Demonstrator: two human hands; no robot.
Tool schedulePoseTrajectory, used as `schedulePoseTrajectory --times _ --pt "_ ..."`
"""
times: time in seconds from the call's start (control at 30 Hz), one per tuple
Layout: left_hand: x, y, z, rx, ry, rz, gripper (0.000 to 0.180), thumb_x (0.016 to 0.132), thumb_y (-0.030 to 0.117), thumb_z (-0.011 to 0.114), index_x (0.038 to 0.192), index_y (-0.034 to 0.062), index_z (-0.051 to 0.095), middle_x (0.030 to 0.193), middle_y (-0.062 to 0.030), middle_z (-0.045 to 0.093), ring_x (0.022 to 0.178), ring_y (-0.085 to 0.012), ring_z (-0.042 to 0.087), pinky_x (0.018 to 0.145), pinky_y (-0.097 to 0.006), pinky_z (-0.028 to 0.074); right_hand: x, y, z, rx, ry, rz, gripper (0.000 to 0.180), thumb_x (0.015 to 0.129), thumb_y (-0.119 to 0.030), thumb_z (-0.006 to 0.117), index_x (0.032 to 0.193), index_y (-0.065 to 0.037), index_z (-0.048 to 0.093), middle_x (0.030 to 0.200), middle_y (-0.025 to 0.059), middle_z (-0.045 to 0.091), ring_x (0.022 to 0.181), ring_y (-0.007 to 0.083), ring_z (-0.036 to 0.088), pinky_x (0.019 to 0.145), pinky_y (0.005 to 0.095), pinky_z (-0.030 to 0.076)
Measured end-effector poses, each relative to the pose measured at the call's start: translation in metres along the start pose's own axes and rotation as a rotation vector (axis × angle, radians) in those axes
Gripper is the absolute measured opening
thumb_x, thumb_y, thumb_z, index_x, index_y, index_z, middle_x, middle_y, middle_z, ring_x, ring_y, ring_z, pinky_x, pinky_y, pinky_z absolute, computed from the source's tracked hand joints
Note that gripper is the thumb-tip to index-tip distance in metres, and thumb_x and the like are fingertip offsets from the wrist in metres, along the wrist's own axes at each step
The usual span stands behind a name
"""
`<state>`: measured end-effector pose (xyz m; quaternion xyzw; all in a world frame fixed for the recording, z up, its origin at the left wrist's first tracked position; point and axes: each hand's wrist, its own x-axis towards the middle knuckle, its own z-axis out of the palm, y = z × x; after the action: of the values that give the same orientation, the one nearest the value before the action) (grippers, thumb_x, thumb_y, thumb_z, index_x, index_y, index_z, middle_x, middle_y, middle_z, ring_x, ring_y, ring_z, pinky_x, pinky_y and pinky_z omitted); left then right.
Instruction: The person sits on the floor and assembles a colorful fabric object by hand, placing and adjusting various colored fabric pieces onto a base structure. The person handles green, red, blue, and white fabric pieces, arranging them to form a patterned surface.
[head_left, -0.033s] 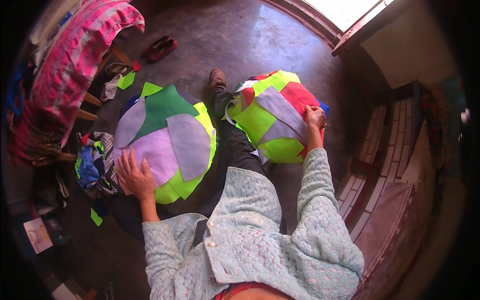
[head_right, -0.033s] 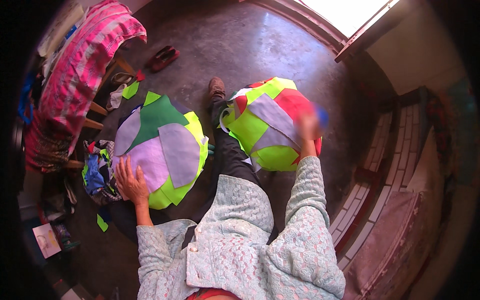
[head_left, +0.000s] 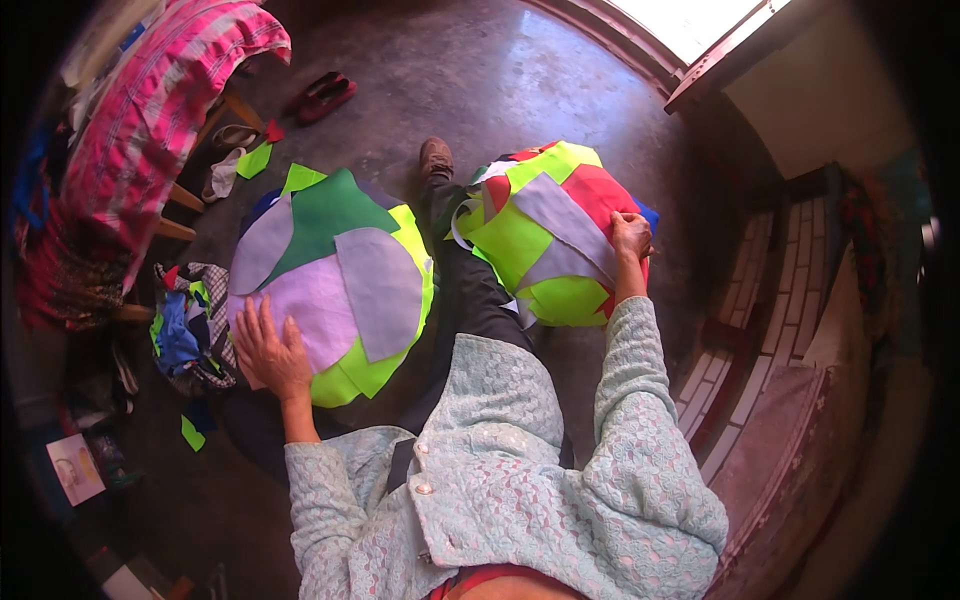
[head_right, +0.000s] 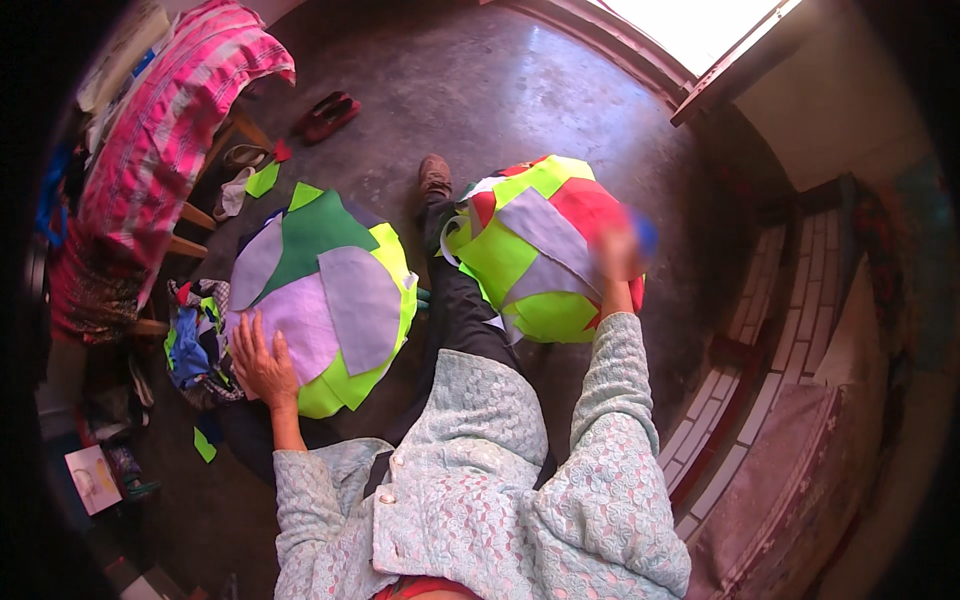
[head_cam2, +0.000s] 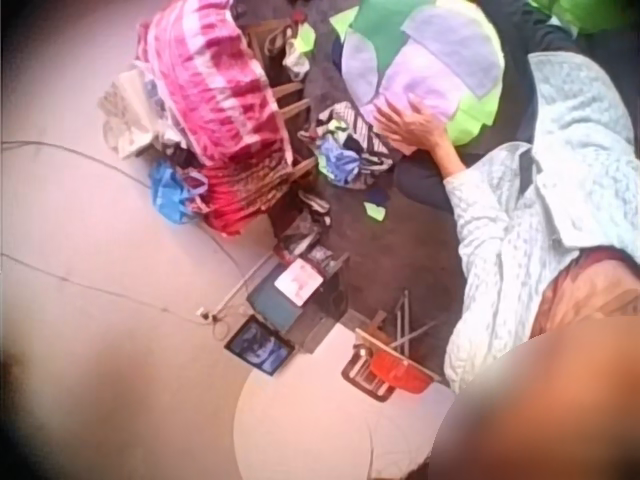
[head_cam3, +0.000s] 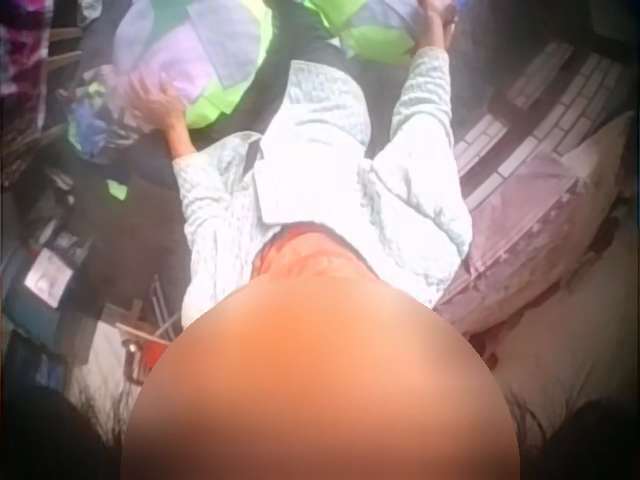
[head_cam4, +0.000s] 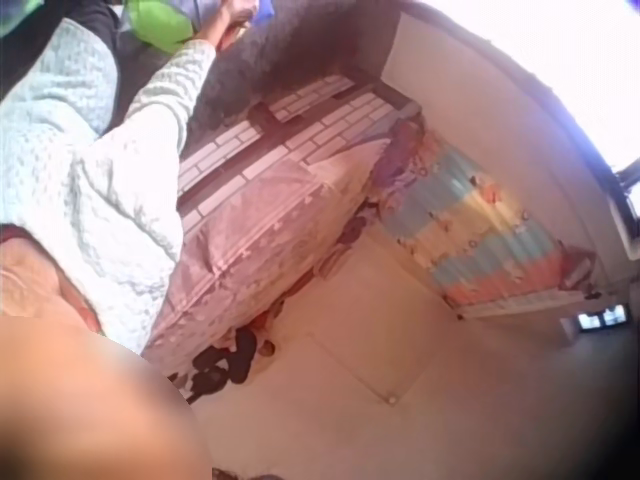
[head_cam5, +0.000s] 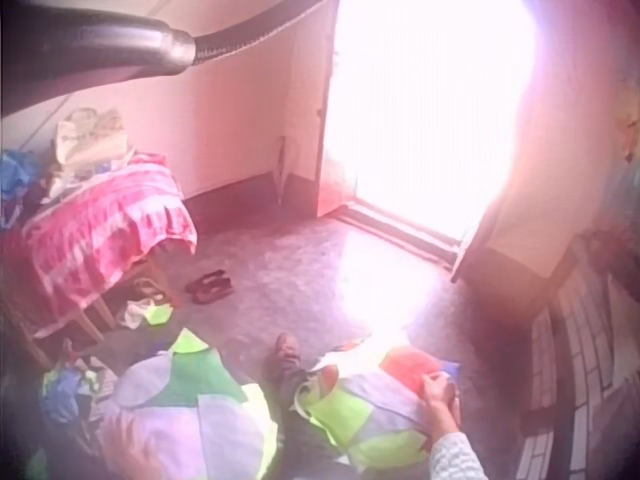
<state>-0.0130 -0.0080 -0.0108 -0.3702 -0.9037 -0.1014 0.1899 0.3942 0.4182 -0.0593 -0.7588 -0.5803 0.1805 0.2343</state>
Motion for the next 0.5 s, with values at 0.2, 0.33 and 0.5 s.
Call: schedulePoseTrajectory --times 0.2,0.33,0.5 --pt "-0.002 0.000 0.003 -0.028 0.009 -0.006 0.048 0.089 0.033 0.056 0.133 0.0140 0.054 0.144 -0.0093 0.046 0.135 -0.0341 0.039 0.112 -0.052 0.024 0.015 0.016 0.008 0.315 0.112 -0.016 0.024 0.082 -0.030 0.076 0.086 -0.007 0.072 0.083 0.0040 0.071 0.086 0.0119 0.063 0.081 0.0298 0.048" --pt "-0.001 0.002 0.003 -0.038 0.009 -0.008 0.049 0.088 0.033 0.057 0.133 0.0147 0.053 0.144 -0.0090 0.046 0.135 -0.0338 0.038 0.112 -0.052 0.025 0.009 0.023 -0.002 0.369 0.369 -0.573 0.014 0.087 -0.018 0.070 0.087 -0.007 0.063 0.080 -0.0029 0.059 0.076 0.0064 0.052 0.071 0.0235 0.043" --pt "-0.005 -0.002 0.007 -0.032 0.037 -0.047 0.052 0.086 0.035 0.061 0.133 0.0151 0.053 0.142 -0.0080 0.047 0.135 -0.0336 0.038 0.110 -0.053 0.026 -0.036 -0.006 -0.008 0.933 -0.101 -0.542 0.007 0.090 -0.012 0.064 0.091 -0.008 0.059 0.083 -0.0038 0.057 0.075 0.0049 0.051 0.070 0.0220 0.042"
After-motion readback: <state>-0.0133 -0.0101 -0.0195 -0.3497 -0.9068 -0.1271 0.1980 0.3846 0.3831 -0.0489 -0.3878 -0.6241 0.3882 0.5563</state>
